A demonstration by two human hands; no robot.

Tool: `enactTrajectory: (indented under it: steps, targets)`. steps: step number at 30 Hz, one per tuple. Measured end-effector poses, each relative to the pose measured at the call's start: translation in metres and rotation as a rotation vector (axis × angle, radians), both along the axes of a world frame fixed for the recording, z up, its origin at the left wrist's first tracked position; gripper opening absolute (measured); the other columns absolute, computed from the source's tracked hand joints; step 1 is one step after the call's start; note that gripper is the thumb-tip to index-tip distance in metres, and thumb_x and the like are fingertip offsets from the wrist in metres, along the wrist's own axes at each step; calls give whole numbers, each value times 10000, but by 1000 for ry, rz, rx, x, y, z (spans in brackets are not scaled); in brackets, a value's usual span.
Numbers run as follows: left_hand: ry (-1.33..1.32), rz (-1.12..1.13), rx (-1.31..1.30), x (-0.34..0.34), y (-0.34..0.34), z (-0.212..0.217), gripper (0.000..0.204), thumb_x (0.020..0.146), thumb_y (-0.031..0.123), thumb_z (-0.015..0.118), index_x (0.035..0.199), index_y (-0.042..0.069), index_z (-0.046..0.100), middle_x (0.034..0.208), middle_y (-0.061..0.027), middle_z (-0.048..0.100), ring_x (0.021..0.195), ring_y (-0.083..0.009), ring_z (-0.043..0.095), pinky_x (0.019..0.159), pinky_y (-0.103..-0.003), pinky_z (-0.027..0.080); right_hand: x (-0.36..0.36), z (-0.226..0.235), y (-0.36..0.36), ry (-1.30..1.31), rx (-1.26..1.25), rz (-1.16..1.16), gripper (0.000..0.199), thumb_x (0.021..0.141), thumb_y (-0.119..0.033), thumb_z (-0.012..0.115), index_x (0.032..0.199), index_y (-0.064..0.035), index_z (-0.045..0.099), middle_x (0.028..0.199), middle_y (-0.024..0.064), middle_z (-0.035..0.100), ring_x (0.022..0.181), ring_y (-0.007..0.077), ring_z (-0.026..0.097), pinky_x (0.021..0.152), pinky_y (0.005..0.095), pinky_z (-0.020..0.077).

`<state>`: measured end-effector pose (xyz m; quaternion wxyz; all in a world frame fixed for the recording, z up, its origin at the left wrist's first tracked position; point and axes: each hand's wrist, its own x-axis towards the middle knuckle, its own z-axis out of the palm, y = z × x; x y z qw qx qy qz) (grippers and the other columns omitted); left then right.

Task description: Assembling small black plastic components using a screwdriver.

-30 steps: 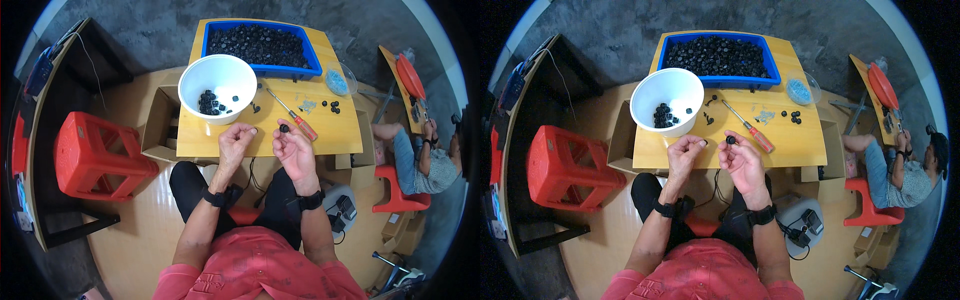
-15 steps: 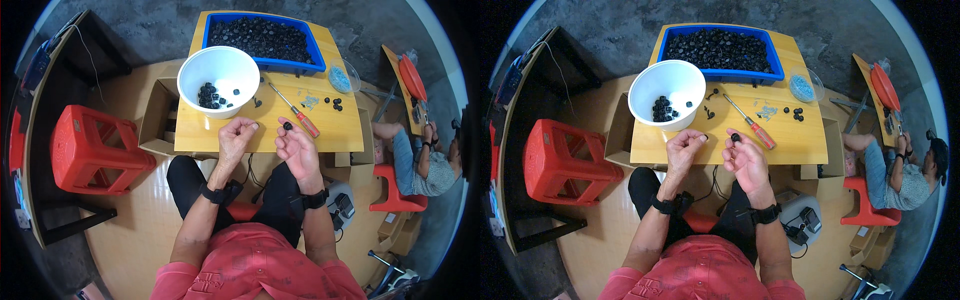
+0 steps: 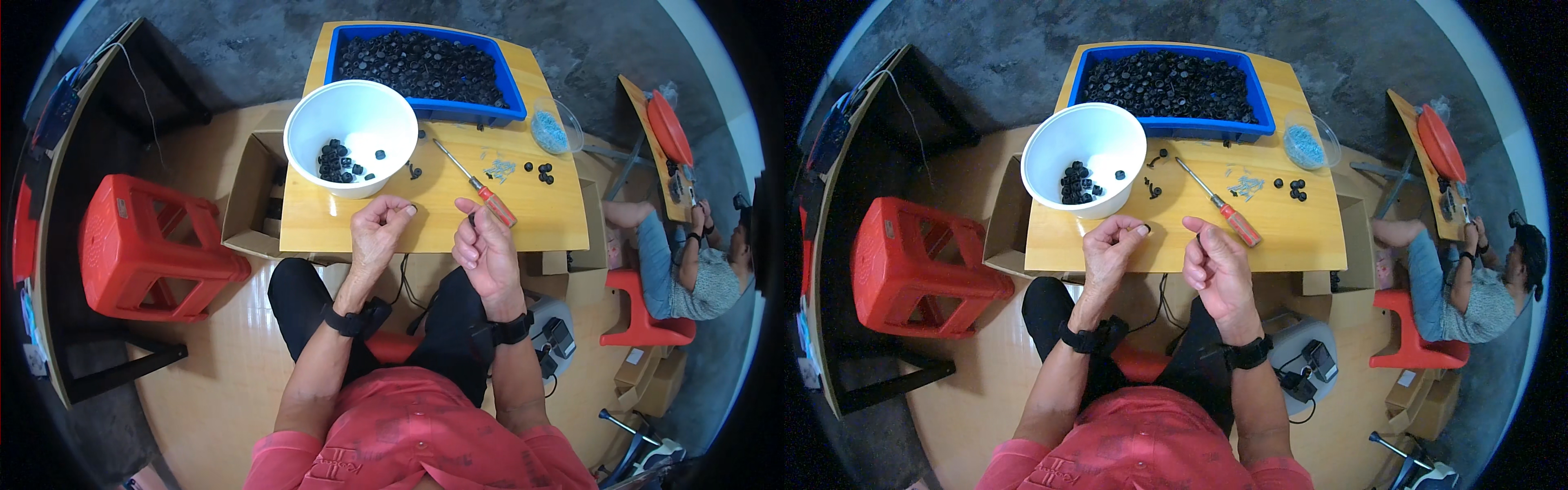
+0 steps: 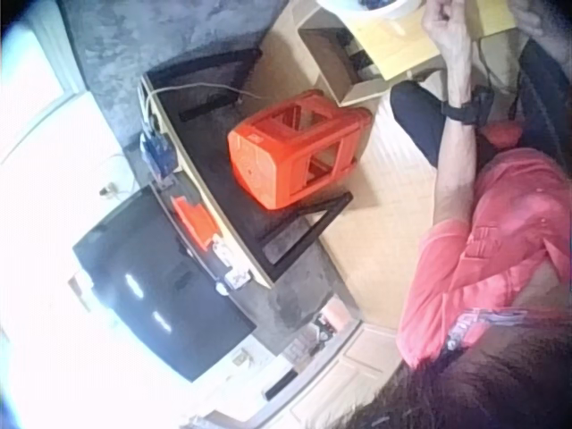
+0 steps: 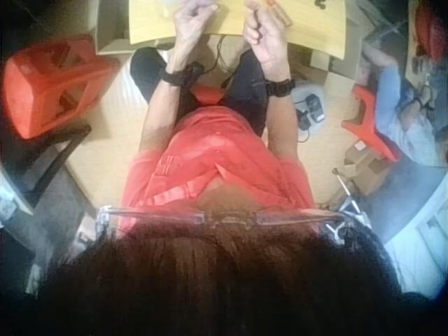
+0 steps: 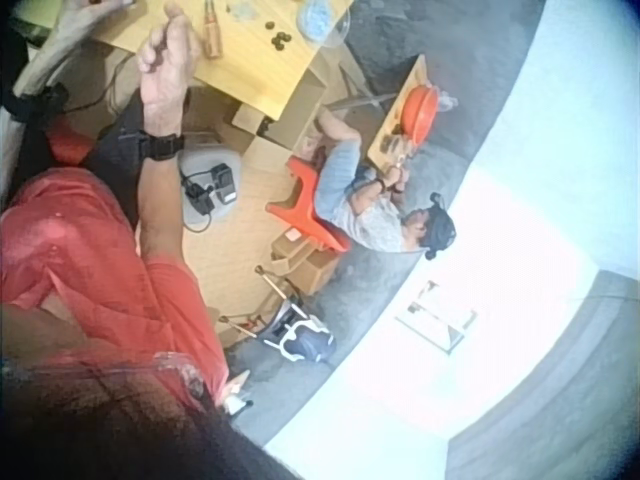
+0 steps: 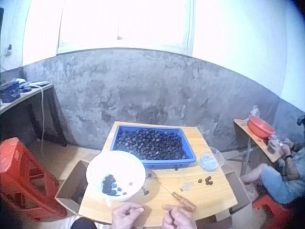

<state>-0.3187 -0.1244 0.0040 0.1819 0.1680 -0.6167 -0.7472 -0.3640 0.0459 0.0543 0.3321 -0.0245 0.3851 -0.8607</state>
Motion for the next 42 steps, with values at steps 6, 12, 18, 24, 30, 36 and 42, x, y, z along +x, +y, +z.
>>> enactTrajectory:
  steps: [6,12,18,24,30,36,42]
  targets:
    - [5,2,-8,-1,1,3,45,796,43,654,796,1,636,553,106,383,496,6,306,446,-170,239,-3,-9,3,47,-30,-1,298,904,-134,532,1172,-7,497,724,29,476,559,103,434,477,216,346]
    - [6,3,-5,-1,-1,-2,68,794,52,674,834,5,646,565,113,408,503,11,319,455,-159,250,4,14,-7,-21,-59,1,349,891,-62,478,1234,2,453,781,55,490,644,131,466,567,248,386]
    - [9,-9,-24,1,0,2,52,800,43,653,810,-3,633,556,108,378,500,5,304,447,-174,242,2,3,8,105,-340,208,384,905,-142,512,1242,26,436,836,95,528,684,165,495,542,267,398]
    - [24,-2,-12,1,0,2,45,801,42,653,809,2,636,561,113,376,503,6,300,448,-172,235,8,5,5,146,-243,207,384,886,-183,565,1192,35,487,960,153,566,765,197,535,581,289,437]
    - [22,-5,-5,0,0,2,49,799,46,657,808,3,636,560,109,384,502,7,305,448,-171,239,9,11,4,313,-184,193,349,862,-164,598,1133,49,539,984,160,567,795,217,542,639,302,447]
    - [26,-8,-3,0,0,0,61,794,56,674,825,10,650,563,111,399,500,10,312,452,-159,240,15,15,3,353,-155,194,352,861,-147,597,1128,73,534,933,146,574,753,213,536,656,315,445]
    - [-3,-4,-18,1,1,3,46,801,42,655,806,3,633,558,109,382,505,7,308,451,-168,244,21,18,3,286,-170,166,292,862,-135,592,1059,77,555,820,113,561,673,178,495,597,294,412]
